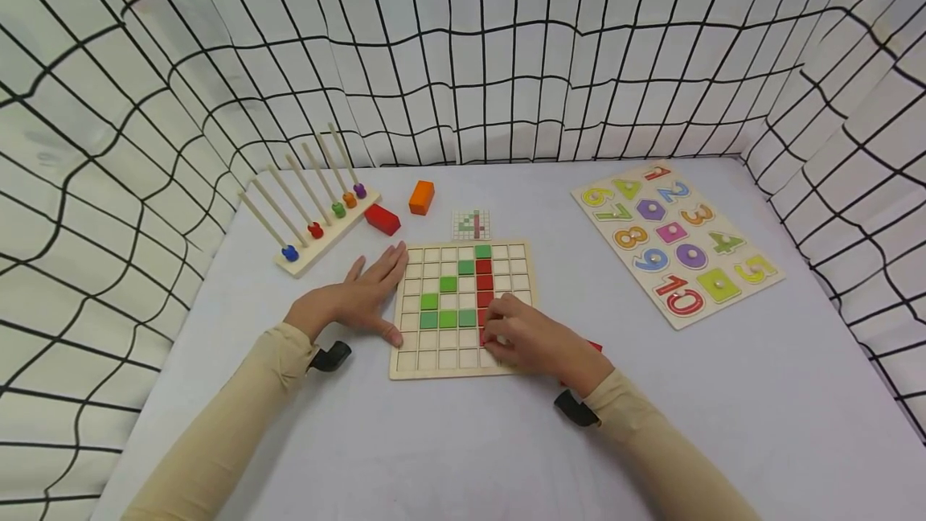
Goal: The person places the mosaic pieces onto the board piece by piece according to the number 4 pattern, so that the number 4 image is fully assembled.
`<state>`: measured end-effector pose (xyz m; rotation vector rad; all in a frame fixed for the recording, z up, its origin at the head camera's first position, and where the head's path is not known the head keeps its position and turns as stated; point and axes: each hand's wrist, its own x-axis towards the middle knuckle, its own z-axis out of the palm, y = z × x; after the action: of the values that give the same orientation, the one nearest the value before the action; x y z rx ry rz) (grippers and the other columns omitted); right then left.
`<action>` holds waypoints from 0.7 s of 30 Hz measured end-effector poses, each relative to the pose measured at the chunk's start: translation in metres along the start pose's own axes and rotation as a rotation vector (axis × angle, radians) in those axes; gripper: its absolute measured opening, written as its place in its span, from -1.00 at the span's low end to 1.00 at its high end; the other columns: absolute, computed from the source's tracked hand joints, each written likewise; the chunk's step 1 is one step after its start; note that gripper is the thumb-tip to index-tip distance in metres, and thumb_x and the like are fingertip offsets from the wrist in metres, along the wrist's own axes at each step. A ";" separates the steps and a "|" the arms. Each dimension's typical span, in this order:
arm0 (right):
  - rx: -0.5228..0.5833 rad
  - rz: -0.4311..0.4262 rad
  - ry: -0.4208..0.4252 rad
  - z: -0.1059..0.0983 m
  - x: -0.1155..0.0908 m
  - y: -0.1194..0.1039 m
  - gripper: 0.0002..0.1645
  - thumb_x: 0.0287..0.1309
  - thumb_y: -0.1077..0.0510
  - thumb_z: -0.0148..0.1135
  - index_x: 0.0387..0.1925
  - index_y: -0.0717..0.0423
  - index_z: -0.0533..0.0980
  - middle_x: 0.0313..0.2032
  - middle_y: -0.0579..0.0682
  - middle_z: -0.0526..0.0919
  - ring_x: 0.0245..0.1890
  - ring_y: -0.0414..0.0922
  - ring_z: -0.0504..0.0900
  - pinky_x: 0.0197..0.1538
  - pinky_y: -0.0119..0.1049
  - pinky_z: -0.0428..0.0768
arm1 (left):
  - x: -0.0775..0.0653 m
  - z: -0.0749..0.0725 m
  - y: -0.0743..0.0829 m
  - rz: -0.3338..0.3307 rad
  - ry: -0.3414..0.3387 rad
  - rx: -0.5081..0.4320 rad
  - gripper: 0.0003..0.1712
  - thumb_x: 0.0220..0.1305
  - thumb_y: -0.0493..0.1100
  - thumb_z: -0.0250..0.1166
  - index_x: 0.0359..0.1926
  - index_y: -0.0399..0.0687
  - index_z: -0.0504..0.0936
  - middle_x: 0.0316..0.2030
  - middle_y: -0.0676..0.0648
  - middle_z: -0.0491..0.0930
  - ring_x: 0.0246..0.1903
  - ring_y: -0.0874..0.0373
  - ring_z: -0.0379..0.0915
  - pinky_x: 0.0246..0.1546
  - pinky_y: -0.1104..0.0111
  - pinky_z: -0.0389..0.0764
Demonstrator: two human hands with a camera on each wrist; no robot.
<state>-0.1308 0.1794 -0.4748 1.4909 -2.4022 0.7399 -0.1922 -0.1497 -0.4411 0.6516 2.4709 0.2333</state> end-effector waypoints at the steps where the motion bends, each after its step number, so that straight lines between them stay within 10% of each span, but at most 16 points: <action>1: -0.008 -0.009 0.004 0.000 0.000 0.000 -0.83 0.02 0.37 0.63 -0.39 0.15 0.74 -0.22 0.01 0.63 -0.19 -0.14 0.56 -0.20 -0.46 0.66 | 0.000 0.000 0.000 0.000 -0.001 0.000 0.74 0.02 0.47 0.58 0.72 -0.18 -0.45 0.74 -0.17 -0.56 0.75 -0.15 -0.65 0.66 -0.32 -0.48; 21: 0.028 0.066 -0.113 -0.031 -0.017 -0.005 -0.77 0.14 0.26 0.61 -0.17 0.03 0.75 0.12 0.11 0.67 0.19 0.00 0.56 0.10 -0.20 0.77 | 0.003 0.002 -0.001 -0.012 -0.005 0.007 0.74 0.02 0.49 0.57 0.72 -0.16 -0.45 0.75 -0.16 -0.56 0.74 -0.14 -0.67 0.66 -0.31 -0.50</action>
<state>-0.1214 0.2068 -0.4543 1.5087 -2.5455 0.7243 -0.1939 -0.1490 -0.4443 0.6388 2.4709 0.2178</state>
